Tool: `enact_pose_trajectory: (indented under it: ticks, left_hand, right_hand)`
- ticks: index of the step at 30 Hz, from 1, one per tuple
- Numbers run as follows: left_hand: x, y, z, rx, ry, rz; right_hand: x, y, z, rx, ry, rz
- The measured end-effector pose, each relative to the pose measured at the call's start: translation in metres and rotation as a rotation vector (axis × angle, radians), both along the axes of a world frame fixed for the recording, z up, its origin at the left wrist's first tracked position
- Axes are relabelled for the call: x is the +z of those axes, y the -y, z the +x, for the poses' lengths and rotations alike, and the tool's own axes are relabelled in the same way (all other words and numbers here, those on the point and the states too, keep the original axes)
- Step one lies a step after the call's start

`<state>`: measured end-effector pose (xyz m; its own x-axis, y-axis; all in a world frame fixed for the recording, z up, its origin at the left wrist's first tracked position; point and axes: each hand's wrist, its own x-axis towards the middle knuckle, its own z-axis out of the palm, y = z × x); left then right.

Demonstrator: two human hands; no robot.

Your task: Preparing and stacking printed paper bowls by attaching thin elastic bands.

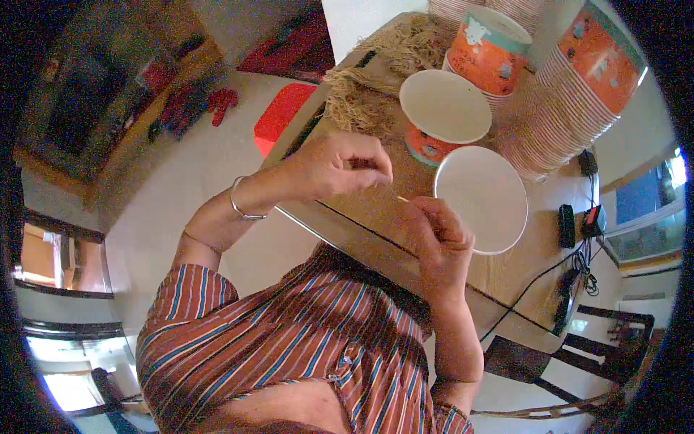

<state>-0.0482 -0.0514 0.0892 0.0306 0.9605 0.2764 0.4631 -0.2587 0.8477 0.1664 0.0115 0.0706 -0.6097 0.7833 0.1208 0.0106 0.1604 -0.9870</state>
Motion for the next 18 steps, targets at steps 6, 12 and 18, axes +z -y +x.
enact_pose_trajectory:
  ticks: [6, 12, 18]
  left_hand:
    - [-0.001, -0.013, 0.022, 0.029, 0.176, -0.101]
    - [0.009, -0.013, 0.058, -0.070, -0.061, 0.026]
    - [0.000, -0.016, 0.070, -0.016, -0.098, 0.037]
  right_hand:
    - [-0.002, 0.000, 0.018, -0.145, -0.108, -0.132]
    - [-0.004, 0.006, 0.024, -0.215, -0.092, -0.036]
    - [-0.011, 0.005, 0.027, -0.247, -0.058, 0.080]
